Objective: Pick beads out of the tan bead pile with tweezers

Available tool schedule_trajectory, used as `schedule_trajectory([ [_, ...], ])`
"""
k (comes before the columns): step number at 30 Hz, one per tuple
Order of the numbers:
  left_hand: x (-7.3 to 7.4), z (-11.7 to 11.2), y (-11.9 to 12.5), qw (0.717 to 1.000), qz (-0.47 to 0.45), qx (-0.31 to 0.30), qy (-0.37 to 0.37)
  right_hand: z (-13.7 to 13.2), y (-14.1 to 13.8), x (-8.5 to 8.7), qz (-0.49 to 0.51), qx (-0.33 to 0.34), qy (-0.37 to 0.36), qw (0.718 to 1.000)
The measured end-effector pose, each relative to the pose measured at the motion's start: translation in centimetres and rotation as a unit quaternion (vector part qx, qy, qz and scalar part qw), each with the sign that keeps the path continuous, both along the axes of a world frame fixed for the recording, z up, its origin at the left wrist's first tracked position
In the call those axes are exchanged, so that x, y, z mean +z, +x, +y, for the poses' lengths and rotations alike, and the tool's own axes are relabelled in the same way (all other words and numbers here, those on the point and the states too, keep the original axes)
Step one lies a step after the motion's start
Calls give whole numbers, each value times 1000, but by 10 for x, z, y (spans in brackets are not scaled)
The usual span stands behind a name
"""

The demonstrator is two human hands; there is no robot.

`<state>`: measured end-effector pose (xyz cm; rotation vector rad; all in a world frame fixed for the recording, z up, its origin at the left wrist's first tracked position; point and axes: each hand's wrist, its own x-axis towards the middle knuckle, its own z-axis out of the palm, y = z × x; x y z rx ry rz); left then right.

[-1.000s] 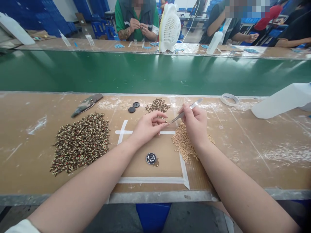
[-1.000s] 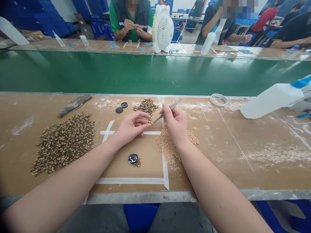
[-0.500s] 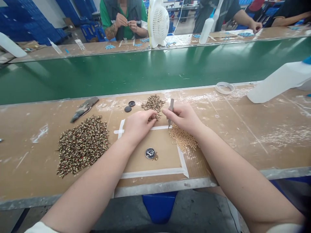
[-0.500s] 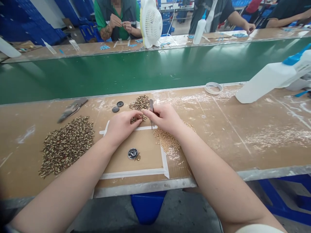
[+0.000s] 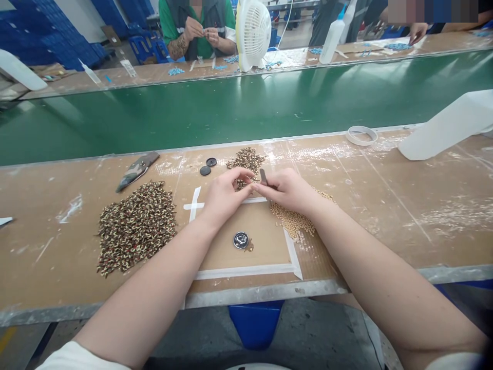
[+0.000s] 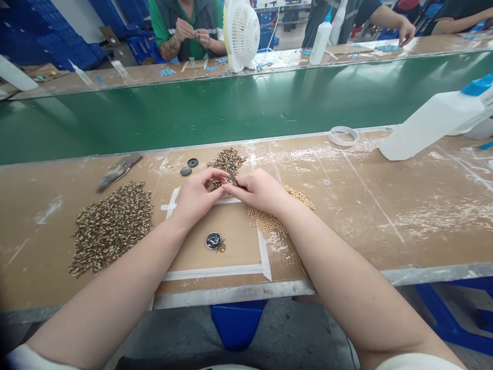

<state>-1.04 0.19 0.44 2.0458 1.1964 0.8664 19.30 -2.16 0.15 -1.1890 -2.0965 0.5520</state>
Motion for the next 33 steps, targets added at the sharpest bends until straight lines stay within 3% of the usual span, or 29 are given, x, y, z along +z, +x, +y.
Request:
schedule_trajectory([
  [5,-1,1,1,999,-26,9,-40,0,-1,0,15,0,-14,1000],
  [8,1,0,3,993,-62,-34,-92,-1,-3,3,104,-48,-12,993],
  [14,1,-3,5,961,-84,-108,-241,-3,-4,11,267,-150,-11,952],
  [16,0,-2,5,957,-97,-107,-250,-3,-2,12,254,-145,-2,956],
  [23,-2,-1,4,967,-89,-89,-221,-2,0,7,80,0,18,997],
  [33,-5,-2,5,969,-98,-84,-209,-3,-2,7,-18,-8,-15,1000],
])
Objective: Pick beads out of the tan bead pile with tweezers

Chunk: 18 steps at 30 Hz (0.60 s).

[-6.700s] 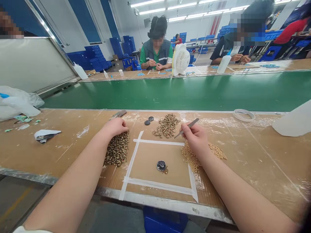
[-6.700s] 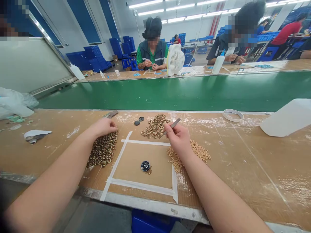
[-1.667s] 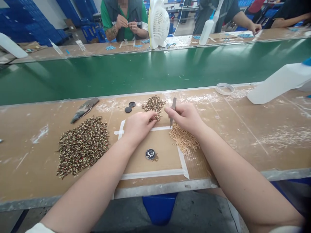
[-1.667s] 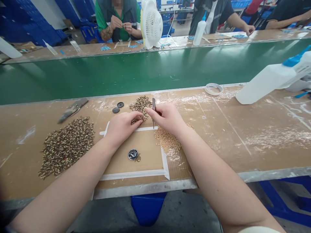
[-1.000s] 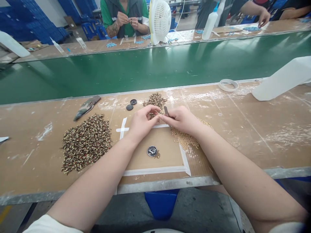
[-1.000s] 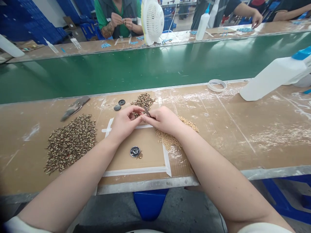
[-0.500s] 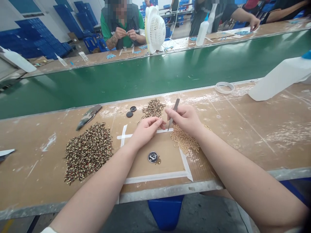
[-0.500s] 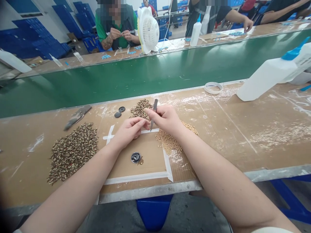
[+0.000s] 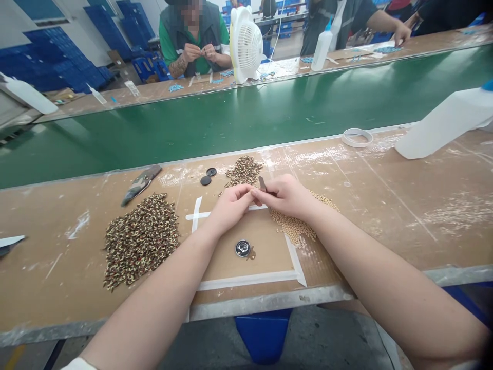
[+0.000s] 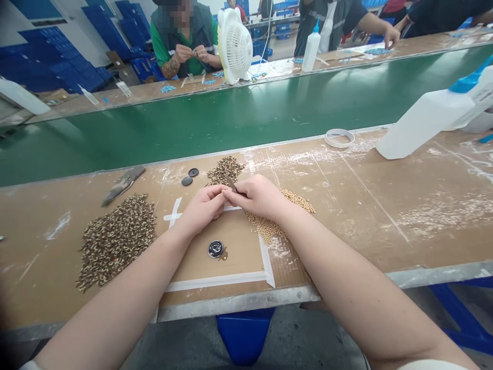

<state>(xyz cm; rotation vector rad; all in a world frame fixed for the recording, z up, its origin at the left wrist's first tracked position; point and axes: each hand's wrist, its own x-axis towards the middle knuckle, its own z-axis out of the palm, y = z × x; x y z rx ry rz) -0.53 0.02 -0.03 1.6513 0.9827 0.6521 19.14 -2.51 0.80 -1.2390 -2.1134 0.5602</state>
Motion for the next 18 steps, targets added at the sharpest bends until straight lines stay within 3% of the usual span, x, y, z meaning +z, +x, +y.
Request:
schedule_trajectory([
  [14,-9,4,-1,997,-56,7,-55,3,0,-5,-1,2,-8,1000],
  [18,-5,3,-1,996,-48,-10,-70,2,-2,-5,97,-22,-1,995],
])
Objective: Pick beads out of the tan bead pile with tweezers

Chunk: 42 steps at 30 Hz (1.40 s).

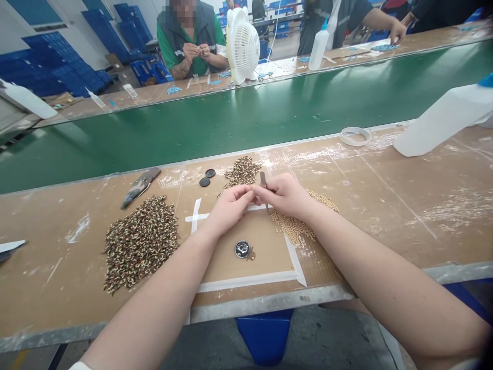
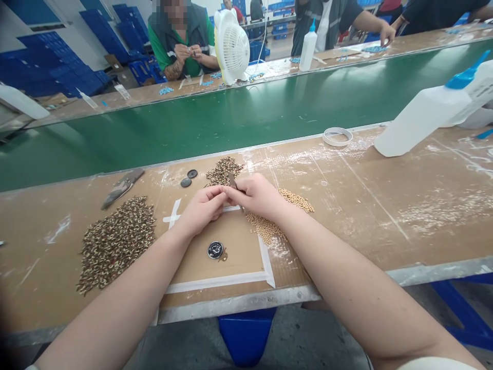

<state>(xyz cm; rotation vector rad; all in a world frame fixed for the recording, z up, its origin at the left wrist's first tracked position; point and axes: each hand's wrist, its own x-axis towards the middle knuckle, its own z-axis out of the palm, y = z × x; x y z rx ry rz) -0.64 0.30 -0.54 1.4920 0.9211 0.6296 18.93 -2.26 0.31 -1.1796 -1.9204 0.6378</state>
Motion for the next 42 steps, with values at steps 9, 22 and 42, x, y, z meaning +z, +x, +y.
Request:
schedule_trajectory([
  [9,14,-4,-6,993,-11,-103,-61,2,-4,1,289,-108,-36,951],
  [22,5,2,-6,983,-130,-5,-127,-4,-8,5,286,-141,12,948],
  [42,5,10,-5,949,-250,62,-183,-2,9,11,-113,136,-109,978],
])
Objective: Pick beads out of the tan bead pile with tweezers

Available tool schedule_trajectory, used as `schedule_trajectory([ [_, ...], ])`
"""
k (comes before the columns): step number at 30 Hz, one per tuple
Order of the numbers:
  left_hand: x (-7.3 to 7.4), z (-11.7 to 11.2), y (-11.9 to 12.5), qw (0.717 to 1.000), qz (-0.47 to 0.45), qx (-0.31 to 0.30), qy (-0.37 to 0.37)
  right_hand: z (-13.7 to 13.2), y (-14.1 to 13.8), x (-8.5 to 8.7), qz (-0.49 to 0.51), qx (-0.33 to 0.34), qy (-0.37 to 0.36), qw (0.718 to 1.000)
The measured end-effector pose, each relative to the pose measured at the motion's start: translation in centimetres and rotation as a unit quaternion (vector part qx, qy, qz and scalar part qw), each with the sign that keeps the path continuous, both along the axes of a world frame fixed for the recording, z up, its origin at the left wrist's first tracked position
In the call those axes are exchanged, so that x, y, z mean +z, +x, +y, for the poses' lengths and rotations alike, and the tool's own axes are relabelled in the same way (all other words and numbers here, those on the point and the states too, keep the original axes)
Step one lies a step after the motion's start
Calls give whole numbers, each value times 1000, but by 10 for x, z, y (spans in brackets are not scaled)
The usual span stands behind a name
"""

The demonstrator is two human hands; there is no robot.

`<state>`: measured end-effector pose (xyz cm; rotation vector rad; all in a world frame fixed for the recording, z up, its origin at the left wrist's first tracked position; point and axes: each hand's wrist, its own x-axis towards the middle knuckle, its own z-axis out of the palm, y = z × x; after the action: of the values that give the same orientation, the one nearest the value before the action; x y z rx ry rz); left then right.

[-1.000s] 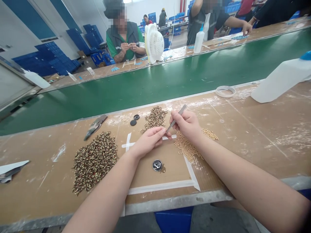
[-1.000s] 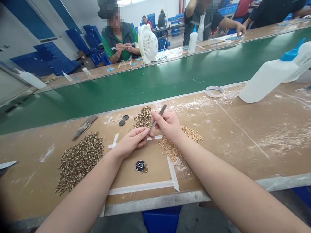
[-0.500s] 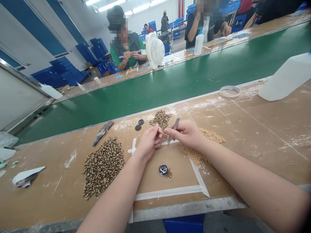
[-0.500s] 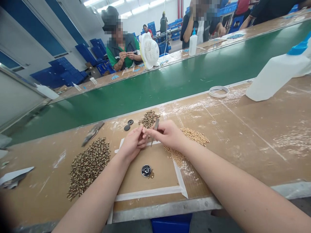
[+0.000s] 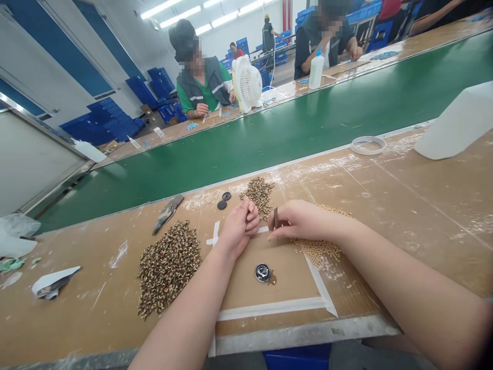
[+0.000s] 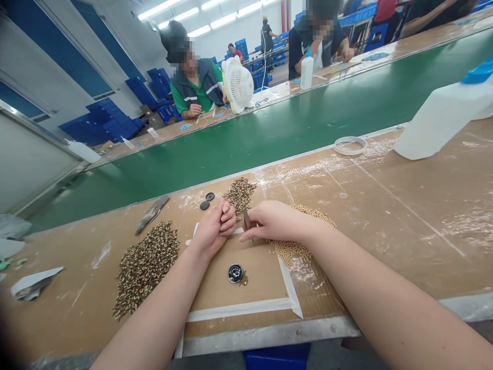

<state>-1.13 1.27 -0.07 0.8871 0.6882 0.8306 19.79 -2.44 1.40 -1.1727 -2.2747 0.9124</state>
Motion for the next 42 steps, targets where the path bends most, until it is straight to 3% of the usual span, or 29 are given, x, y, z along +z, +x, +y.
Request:
schedule_trajectory([
  [7,1,-1,0,1000,4,-5,4,0,4,-2,39,52,-89,994],
  [11,2,-3,0,1000,18,-10,17,4,1,-2,141,-20,-83,986],
  [15,1,-5,0,999,32,-9,33,8,-2,0,337,-119,-127,925],
  [18,0,-6,0,998,41,-14,40,9,-5,-1,412,-156,-144,886],
  [29,1,-9,-1,993,83,-57,63,8,-20,-15,418,-217,-117,875],
  [42,-1,-9,-1,989,104,-75,72,8,-22,-11,403,-200,-117,885],
])
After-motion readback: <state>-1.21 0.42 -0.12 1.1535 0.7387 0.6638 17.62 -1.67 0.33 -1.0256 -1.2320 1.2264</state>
